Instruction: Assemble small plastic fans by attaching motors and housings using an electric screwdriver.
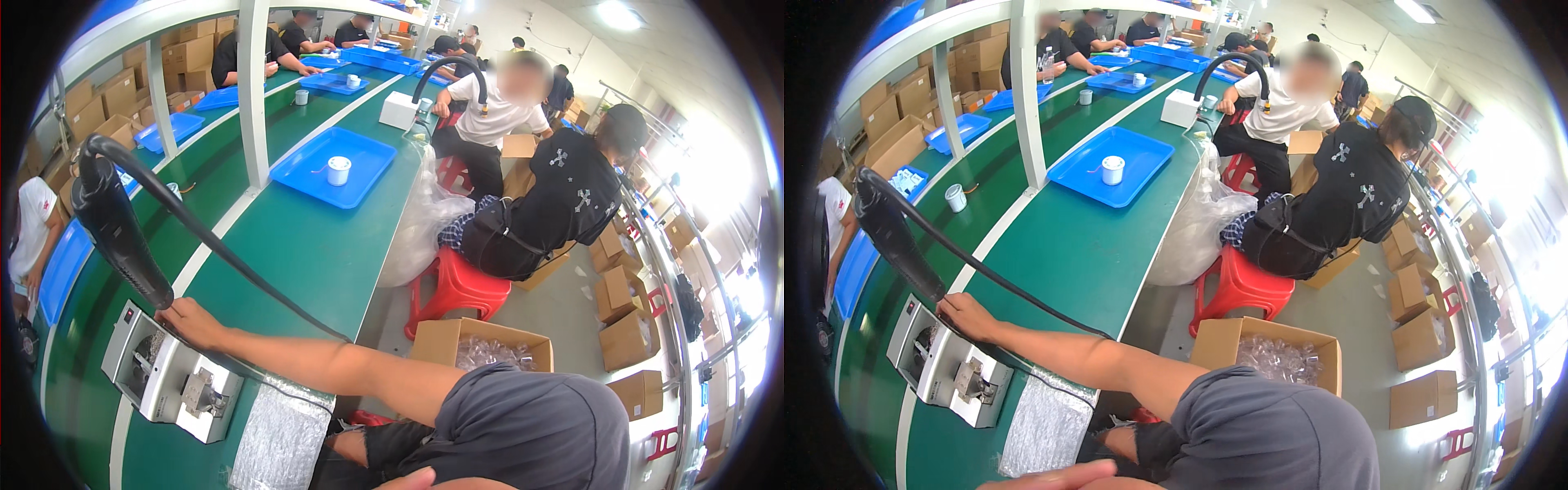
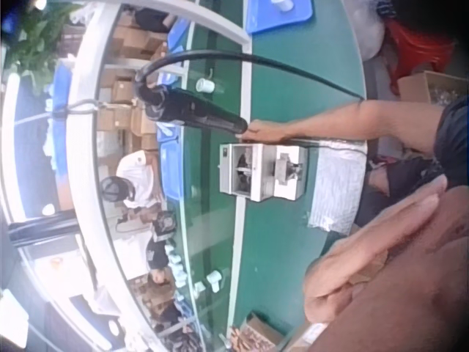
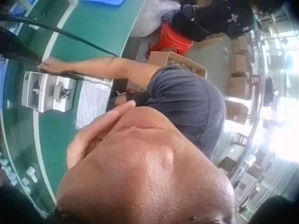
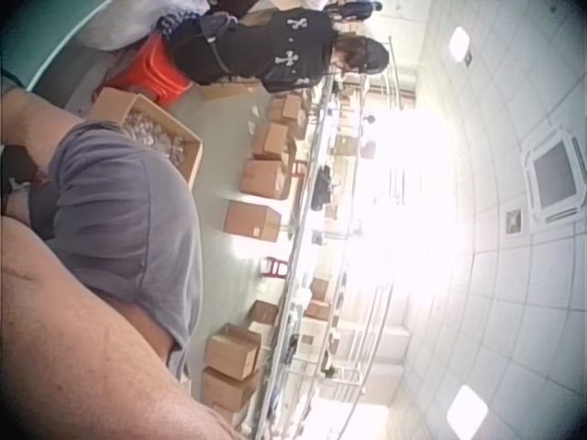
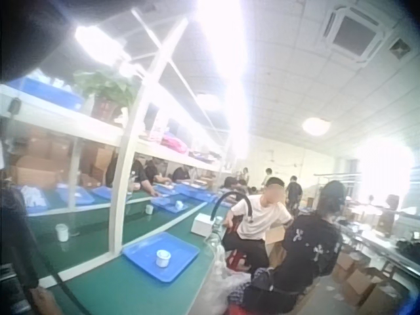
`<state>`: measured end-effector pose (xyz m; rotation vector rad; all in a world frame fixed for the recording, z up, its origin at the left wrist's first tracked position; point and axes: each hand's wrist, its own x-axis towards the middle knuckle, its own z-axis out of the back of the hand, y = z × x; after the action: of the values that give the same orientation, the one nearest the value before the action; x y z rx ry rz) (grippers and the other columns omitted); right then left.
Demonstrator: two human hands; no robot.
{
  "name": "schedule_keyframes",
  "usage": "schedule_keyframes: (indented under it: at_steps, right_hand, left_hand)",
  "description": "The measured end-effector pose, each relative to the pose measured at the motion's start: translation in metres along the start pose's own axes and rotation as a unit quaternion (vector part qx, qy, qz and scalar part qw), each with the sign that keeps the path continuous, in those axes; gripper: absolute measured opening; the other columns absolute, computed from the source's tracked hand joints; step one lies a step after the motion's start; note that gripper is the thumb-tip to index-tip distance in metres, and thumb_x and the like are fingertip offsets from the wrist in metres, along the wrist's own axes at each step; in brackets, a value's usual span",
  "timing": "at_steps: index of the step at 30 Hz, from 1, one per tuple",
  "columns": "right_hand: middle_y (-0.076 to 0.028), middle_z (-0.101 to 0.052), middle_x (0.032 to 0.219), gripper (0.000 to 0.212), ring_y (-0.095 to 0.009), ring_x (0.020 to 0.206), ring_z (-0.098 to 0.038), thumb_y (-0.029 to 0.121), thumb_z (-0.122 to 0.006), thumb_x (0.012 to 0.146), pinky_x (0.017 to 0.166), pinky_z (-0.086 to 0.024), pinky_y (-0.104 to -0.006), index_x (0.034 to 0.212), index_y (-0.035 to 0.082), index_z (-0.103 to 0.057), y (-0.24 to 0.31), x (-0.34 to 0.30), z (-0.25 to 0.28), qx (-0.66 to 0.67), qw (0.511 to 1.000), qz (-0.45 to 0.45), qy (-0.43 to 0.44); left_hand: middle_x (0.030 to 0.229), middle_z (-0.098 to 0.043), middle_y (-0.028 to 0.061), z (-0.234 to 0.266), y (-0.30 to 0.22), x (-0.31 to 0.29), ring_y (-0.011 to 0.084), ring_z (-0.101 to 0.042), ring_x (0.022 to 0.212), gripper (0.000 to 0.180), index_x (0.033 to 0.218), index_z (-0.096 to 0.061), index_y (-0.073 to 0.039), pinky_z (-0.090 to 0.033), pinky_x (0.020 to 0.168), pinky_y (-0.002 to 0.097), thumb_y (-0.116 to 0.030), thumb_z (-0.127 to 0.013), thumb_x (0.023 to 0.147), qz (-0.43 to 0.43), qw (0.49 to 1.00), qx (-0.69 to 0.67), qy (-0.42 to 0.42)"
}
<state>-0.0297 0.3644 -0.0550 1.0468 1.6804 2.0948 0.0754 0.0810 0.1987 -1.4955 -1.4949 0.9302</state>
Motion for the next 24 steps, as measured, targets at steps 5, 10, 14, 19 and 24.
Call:
schedule_keyframes:
  at_steps: [5, 10, 14, 19, 24]
  right_hand:
    - [-0.019, -0.065, 0.081, 0.043, -0.030, 0.077, -0.063, 0.030, -0.044, 0.104, 0.076, -0.049, -0.0413, 0.095, -0.005, -0.067, -0.002, -0.001, -0.003, 0.011, 1.000, -0.005, 0.003]
    - [-0.018, -0.062, 0.078, 0.043, -0.029, 0.075, -0.061, 0.031, -0.044, 0.103, 0.074, -0.048, -0.0407, 0.094, -0.005, -0.066, 0.003, -0.002, 0.001, -0.010, 1.000, -0.008, 0.002]
    - [-0.017, -0.061, 0.076, 0.044, -0.028, 0.073, -0.059, 0.032, -0.045, 0.104, 0.073, -0.047, -0.0404, 0.093, -0.005, -0.066, -0.008, -0.006, 0.015, -0.017, 1.000, -0.015, -0.013]
    - [-0.022, -0.066, 0.085, 0.042, -0.036, 0.081, -0.065, 0.029, -0.045, 0.104, 0.075, -0.049, -0.0443, 0.091, -0.004, -0.068, 0.003, 0.001, -0.005, -0.011, 1.000, 0.008, 0.001]
    - [-0.022, -0.066, 0.083, 0.042, -0.037, 0.079, -0.065, 0.028, -0.045, 0.104, 0.074, -0.049, -0.0451, 0.091, -0.004, -0.068, -0.002, 0.000, 0.002, -0.014, 1.000, 0.002, -0.011]
  left_hand:
    - [0.123, -0.065, 0.0365, -0.008, -0.005, -0.001, 0.0394, -0.069, 0.114, 0.041, 0.129, -0.057, 0.014, -0.055, 0.099, 0.0410, -0.013, -0.065, 0.099, 0.029, 0.998, -0.046, -0.036]
    - [0.121, -0.066, 0.0357, -0.018, -0.012, 0.006, 0.0375, -0.070, 0.112, 0.039, 0.128, -0.056, 0.012, -0.056, 0.096, 0.0407, -0.010, -0.067, 0.098, 0.059, 0.991, -0.096, -0.067]
    - [0.119, -0.067, 0.0351, -0.019, -0.010, 0.015, 0.0360, -0.071, 0.110, 0.038, 0.128, -0.056, 0.010, -0.057, 0.095, 0.0404, -0.007, -0.069, 0.097, 0.096, 0.982, -0.139, -0.080]
    - [0.117, -0.068, 0.0332, -0.016, -0.015, -0.006, 0.0329, -0.071, 0.106, 0.042, 0.132, -0.051, 0.010, -0.057, 0.095, 0.0406, -0.006, -0.069, 0.097, 0.094, 0.987, -0.123, -0.051]
    - [0.115, -0.066, 0.0298, -0.018, 0.000, 0.004, 0.0303, -0.071, 0.102, 0.040, 0.128, -0.052, 0.011, -0.057, 0.094, 0.0390, -0.005, -0.070, 0.096, 0.063, 0.991, -0.113, -0.021]
